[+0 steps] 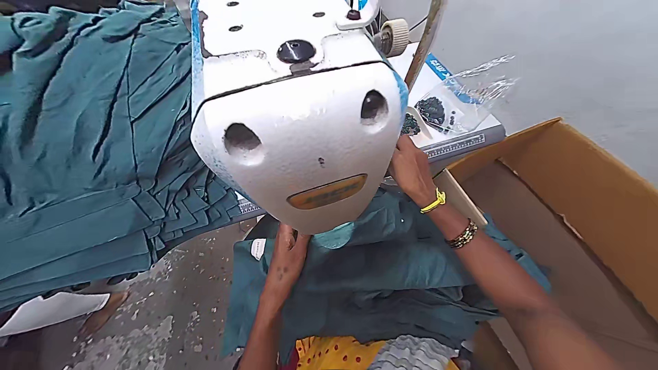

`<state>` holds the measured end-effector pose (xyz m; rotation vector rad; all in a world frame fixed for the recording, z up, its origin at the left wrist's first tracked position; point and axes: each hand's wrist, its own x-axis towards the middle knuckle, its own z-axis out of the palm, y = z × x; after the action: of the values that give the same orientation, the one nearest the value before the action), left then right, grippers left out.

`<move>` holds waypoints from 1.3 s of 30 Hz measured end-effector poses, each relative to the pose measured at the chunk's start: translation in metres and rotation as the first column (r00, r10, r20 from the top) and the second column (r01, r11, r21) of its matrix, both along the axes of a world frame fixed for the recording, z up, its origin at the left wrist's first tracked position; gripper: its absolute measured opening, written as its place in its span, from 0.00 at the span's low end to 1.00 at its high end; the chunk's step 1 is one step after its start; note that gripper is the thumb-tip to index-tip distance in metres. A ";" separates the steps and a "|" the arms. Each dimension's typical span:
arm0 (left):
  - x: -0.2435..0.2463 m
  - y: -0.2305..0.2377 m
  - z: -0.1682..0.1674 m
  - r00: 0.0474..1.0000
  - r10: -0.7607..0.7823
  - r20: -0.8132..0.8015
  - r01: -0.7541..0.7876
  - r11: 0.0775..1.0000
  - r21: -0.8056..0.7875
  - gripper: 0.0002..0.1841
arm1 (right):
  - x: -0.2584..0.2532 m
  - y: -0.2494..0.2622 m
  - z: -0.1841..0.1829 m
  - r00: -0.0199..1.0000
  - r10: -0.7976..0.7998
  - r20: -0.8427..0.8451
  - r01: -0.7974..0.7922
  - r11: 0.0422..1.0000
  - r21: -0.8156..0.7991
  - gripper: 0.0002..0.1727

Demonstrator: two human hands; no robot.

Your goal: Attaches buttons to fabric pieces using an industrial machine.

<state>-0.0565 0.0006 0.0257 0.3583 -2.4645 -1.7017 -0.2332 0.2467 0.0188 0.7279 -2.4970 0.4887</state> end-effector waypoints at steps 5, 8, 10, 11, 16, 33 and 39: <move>-0.001 0.002 -0.001 0.999 0.028 -0.019 -0.026 0.996 0.086 0.26 | 0.000 0.011 -0.001 0.998 0.068 0.005 -0.066 0.983 -0.170 0.07; -0.005 0.001 -0.003 0.998 0.049 -0.045 -0.044 0.994 0.105 0.26 | 0.010 0.007 0.016 0.995 0.083 0.047 -0.068 0.963 -0.260 0.07; -0.008 0.001 -0.006 0.996 0.054 -0.066 -0.050 0.997 0.059 0.25 | 0.021 -0.002 0.029 0.991 0.121 0.048 -0.101 0.949 -0.299 0.07; -0.010 0.000 -0.008 0.996 0.055 -0.072 -0.054 0.998 0.012 0.24 | 0.027 -0.007 0.035 0.988 0.148 0.038 -0.130 0.943 -0.306 0.07; 0.017 -0.002 0.008 0.927 -0.249 -0.280 0.144 0.927 -0.347 0.19 | 0.065 -0.033 0.037 0.884 0.322 -0.339 -0.375 0.921 -0.104 0.12; 0.057 -0.086 0.001 0.988 0.072 -0.139 -0.089 0.988 -0.125 0.12 | 0.083 -0.053 0.040 0.695 0.457 0.556 -0.194 0.863 -0.467 0.21; 0.057 -0.083 -0.004 0.989 0.127 -0.072 -0.134 0.985 -0.106 0.11 | 0.077 -0.055 0.043 0.622 0.510 0.594 -0.212 0.840 -0.499 0.14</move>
<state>0.0009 -0.0824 0.0218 0.4347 -2.4180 -1.4955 -0.1564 0.1914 0.0613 1.0426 -2.7557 1.6608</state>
